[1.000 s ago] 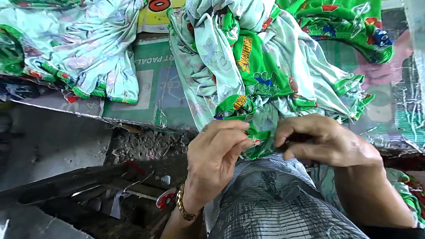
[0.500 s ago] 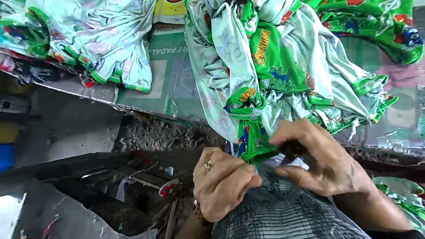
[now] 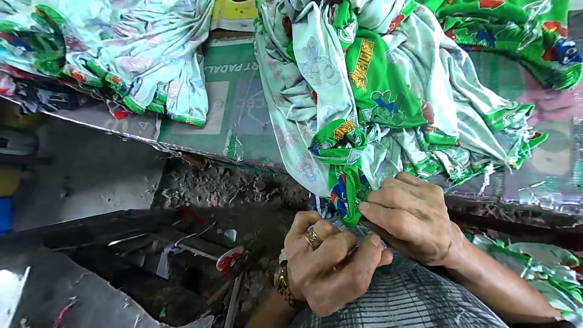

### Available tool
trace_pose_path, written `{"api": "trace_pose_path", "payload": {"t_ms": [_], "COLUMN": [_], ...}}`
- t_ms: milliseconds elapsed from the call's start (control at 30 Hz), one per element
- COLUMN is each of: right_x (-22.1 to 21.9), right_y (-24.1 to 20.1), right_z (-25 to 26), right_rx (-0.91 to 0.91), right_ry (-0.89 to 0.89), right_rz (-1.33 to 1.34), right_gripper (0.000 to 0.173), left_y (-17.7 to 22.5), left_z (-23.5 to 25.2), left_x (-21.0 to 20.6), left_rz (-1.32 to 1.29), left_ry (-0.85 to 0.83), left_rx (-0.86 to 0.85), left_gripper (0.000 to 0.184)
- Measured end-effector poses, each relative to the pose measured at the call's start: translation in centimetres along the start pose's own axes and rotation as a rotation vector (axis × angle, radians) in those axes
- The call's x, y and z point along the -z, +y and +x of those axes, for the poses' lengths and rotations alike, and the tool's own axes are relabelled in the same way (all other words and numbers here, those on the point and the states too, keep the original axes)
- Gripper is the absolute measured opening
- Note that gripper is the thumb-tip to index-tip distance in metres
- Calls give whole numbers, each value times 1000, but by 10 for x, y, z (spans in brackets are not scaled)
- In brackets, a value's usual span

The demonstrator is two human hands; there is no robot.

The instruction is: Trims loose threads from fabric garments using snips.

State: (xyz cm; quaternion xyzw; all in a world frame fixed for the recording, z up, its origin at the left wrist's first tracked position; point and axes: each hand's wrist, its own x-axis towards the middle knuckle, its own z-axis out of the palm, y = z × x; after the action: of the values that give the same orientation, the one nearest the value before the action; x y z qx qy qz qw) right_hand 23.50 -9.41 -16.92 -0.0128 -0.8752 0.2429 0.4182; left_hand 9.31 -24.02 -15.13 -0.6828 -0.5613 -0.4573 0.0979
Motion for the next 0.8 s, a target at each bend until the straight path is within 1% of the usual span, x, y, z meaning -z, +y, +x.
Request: {"api": "trace_pose_path", "payload": {"t_ms": [433,567,633,700,733,767,800], "right_x": [-4,-4,0,12,20,26,31], "right_y": [5,8,9,6,4,4,5], "right_z": [-3,-4,-4,-2,-2,-3,-5], "right_rx": [16,7,-4,-31,-50,-71,-88], "right_ry": [35,16,-69,-252,-330,-369,-364], "right_rz": [71,75,25,-68,-97,-103,-92], "right_gripper": [9,8,11,15,16,17,17], "left_y": [-1,4,6,3,-1,-6,-13], "left_z": [-2,-4,-9,-20,-28,-37,-47], "left_x": [-6,-2,1,8,11,13,13], "left_rz": [-20,-61,-79,-61,-38,-7,29], "left_ry": [16,-16,-46,-85,-79,-46,1], "left_rx": [-19,-22,-40,-40,-22,3,41], "left_gripper": [13,14,15,26,32,35,34]}}
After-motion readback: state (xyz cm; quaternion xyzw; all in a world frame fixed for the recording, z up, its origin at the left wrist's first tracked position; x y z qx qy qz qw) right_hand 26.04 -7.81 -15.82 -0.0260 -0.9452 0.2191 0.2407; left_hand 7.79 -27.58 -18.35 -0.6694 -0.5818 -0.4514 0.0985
